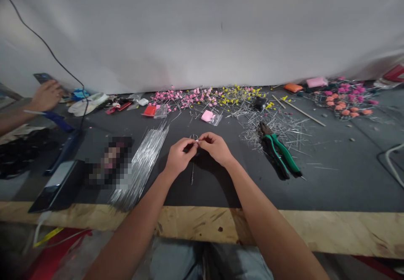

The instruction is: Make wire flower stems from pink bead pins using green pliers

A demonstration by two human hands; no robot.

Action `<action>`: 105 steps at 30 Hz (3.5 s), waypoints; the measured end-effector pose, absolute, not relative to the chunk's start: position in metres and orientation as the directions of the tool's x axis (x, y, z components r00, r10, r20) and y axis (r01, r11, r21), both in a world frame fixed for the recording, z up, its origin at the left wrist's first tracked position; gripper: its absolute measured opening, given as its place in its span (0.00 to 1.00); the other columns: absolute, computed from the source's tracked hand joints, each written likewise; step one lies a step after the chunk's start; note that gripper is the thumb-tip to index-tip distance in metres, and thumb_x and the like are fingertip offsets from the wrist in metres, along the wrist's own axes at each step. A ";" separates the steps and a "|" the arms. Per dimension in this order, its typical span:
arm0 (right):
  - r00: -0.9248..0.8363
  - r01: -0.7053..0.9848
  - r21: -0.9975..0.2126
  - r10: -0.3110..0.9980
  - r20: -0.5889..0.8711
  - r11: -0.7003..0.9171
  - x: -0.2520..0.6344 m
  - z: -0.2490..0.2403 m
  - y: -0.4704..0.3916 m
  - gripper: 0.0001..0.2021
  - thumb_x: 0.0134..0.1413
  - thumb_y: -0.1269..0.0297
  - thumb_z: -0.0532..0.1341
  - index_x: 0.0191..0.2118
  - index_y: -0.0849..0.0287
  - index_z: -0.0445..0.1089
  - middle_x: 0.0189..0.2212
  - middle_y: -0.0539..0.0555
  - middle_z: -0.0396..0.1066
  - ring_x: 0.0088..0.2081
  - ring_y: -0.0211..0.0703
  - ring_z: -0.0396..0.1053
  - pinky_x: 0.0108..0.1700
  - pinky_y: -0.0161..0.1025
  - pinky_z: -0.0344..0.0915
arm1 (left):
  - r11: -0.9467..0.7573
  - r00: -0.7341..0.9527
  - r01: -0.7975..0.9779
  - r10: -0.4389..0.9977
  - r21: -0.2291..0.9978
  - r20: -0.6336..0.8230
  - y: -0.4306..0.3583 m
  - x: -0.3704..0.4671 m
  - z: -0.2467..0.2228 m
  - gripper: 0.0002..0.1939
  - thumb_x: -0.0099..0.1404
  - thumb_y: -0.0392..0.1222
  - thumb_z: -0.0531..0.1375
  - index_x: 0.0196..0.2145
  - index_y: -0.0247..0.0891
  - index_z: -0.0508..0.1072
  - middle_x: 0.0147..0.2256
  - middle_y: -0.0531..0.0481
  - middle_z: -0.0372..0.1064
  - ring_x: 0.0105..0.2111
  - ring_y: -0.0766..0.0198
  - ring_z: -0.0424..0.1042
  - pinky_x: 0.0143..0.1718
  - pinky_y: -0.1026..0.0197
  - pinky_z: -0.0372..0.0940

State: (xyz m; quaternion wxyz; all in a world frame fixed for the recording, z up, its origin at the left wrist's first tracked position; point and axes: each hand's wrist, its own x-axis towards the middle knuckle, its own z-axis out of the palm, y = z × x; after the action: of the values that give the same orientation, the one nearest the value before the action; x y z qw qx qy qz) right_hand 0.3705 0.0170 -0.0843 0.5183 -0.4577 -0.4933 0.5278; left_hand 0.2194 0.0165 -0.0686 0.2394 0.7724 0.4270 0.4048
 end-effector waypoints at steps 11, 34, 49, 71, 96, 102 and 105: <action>0.011 -0.076 -0.997 1.000 0.004 0.005 0.375 -0.083 0.017 0.12 0.47 0.57 0.59 0.37 0.55 0.73 0.29 0.50 0.71 0.32 0.39 0.66 0.32 0.35 0.59 | -0.348 0.090 0.358 0.937 0.867 0.339 0.026 0.211 -0.078 0.11 0.60 0.45 0.55 0.38 0.39 0.72 0.35 0.48 0.72 0.33 0.65 0.71 0.37 0.63 0.65; -0.099 0.108 -0.990 0.992 0.081 0.092 0.372 -0.084 0.016 0.12 0.49 0.54 0.58 0.32 0.57 0.72 0.29 0.49 0.70 0.32 0.38 0.65 0.38 0.36 0.59 | -0.385 0.198 0.446 0.923 0.808 0.330 0.020 0.214 -0.071 0.07 0.58 0.44 0.57 0.32 0.39 0.72 0.30 0.52 0.72 0.30 0.67 0.70 0.36 0.65 0.65; 0.044 0.051 -0.994 0.994 0.096 0.093 0.370 -0.091 0.017 0.14 0.49 0.57 0.57 0.42 0.55 0.69 0.33 0.51 0.70 0.32 0.37 0.64 0.34 0.35 0.59 | -0.246 -0.062 0.589 0.936 0.770 0.347 0.057 0.191 -0.091 0.11 0.61 0.40 0.53 0.40 0.38 0.72 0.35 0.47 0.73 0.36 0.63 0.71 0.41 0.60 0.64; 0.178 0.032 -0.997 0.981 0.071 0.066 0.375 -0.092 0.013 0.15 0.46 0.53 0.59 0.35 0.59 0.72 0.27 0.52 0.71 0.25 0.35 0.63 0.27 0.33 0.59 | -0.274 0.044 0.777 0.921 0.567 0.386 0.090 0.195 -0.091 0.11 0.60 0.36 0.53 0.38 0.35 0.73 0.38 0.43 0.73 0.39 0.59 0.69 0.44 0.58 0.61; 0.191 0.025 -0.997 0.979 0.071 0.067 0.375 -0.094 0.016 0.14 0.44 0.55 0.61 0.35 0.58 0.71 0.28 0.51 0.71 0.26 0.36 0.64 0.29 0.34 0.61 | -0.279 0.024 0.786 0.906 0.552 0.423 0.087 0.194 -0.097 0.11 0.58 0.32 0.53 0.37 0.34 0.72 0.36 0.43 0.72 0.38 0.59 0.70 0.43 0.57 0.62; 0.174 -0.039 -0.997 0.983 0.055 0.062 0.374 -0.093 0.018 0.15 0.46 0.54 0.59 0.36 0.58 0.70 0.29 0.52 0.71 0.28 0.37 0.65 0.29 0.35 0.61 | -0.287 0.038 0.777 0.910 0.561 0.413 0.086 0.194 -0.095 0.10 0.56 0.34 0.56 0.36 0.35 0.73 0.35 0.43 0.72 0.37 0.59 0.70 0.44 0.56 0.62; 0.188 0.017 -0.998 0.980 0.066 0.064 0.374 -0.093 0.018 0.14 0.44 0.54 0.61 0.34 0.58 0.70 0.26 0.50 0.70 0.26 0.35 0.63 0.28 0.34 0.60 | -0.283 0.035 0.768 0.914 0.575 0.404 0.085 0.194 -0.094 0.13 0.57 0.32 0.54 0.39 0.36 0.72 0.37 0.43 0.72 0.38 0.59 0.70 0.44 0.56 0.62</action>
State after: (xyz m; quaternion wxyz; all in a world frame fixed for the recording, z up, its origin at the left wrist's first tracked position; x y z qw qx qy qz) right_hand 0.3745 0.0180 -0.0927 0.5582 -0.5314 -0.4693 0.4311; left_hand 0.1942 0.0846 -0.0943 0.1000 0.7124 0.5902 0.3662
